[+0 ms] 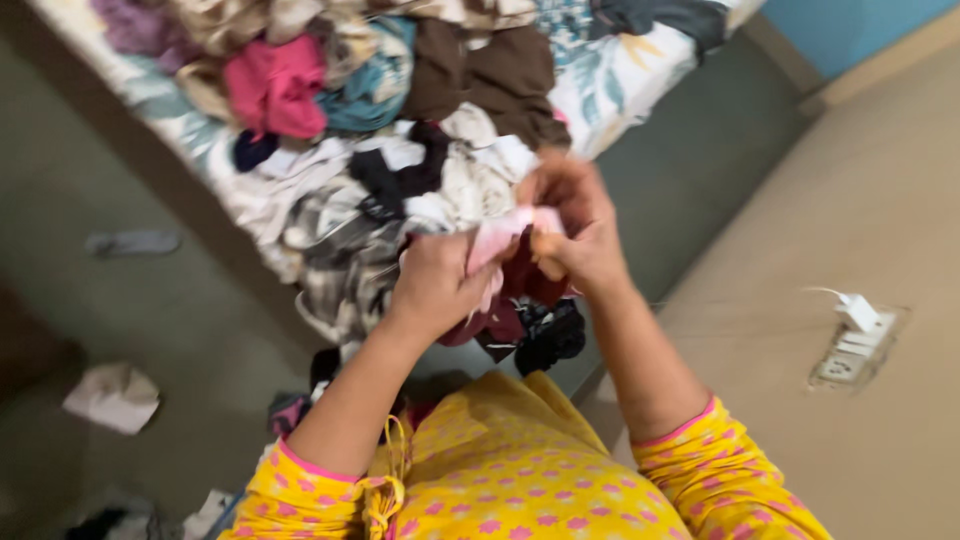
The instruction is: The person sorts a pile of mixed laundry and miscellaneous items on the floor. They pick up various garments, including shirts and pants, and place them into a green laundry basket. The person also handles plastic shopping bags and bubble wrap, placing them into a separate pink bucket. The task involves separating different types of items into distinct containers.
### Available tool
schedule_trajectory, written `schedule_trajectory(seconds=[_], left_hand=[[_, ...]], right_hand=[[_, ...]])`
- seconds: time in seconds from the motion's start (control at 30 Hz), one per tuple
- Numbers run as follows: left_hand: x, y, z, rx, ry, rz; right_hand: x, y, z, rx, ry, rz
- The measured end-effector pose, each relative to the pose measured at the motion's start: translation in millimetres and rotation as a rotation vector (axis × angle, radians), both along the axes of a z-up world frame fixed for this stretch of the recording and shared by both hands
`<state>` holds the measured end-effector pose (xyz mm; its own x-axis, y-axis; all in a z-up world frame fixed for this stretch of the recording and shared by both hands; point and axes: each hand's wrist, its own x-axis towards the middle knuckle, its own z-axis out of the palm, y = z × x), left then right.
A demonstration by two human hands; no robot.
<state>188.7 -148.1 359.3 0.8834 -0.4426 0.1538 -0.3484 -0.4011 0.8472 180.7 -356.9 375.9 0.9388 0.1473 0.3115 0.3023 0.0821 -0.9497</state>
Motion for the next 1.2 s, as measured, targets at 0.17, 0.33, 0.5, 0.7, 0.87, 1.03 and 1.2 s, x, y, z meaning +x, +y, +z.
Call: schedule_trajectory(seconds=[0.17, 0.33, 0.5, 0.7, 0.87, 1.03, 1.2], left_hand=[[-11, 76, 16, -0.608, -0.018, 0.474], [-72, 214, 33, -0.584, -0.436, 0.979], [-139, 286, -6, -0.728, -0.516, 1.235], [-217, 275, -84, 0.342, 0.160, 1.298], [-257, 255, -102, 0.442, -0.220, 1.667], [-285, 248, -125, 0.275, 0.548, 1.207], [-329, 239, -171, 0.159, 0.401, 1.447]], right_hand=[[11, 49, -63, -0.539, -0.033, 0.408], [31, 83, -160, -1.033, 0.153, 0.697], [101, 88, -154, -0.612, 0.063, 0.092], [144, 158, -94, -0.799, -0.210, 0.483], [142, 242, -101, -0.217, -0.226, 0.460], [102, 355, -114, -0.451, -0.175, 0.801], [70, 444, -125, 0.107, 0.159, 0.809]])
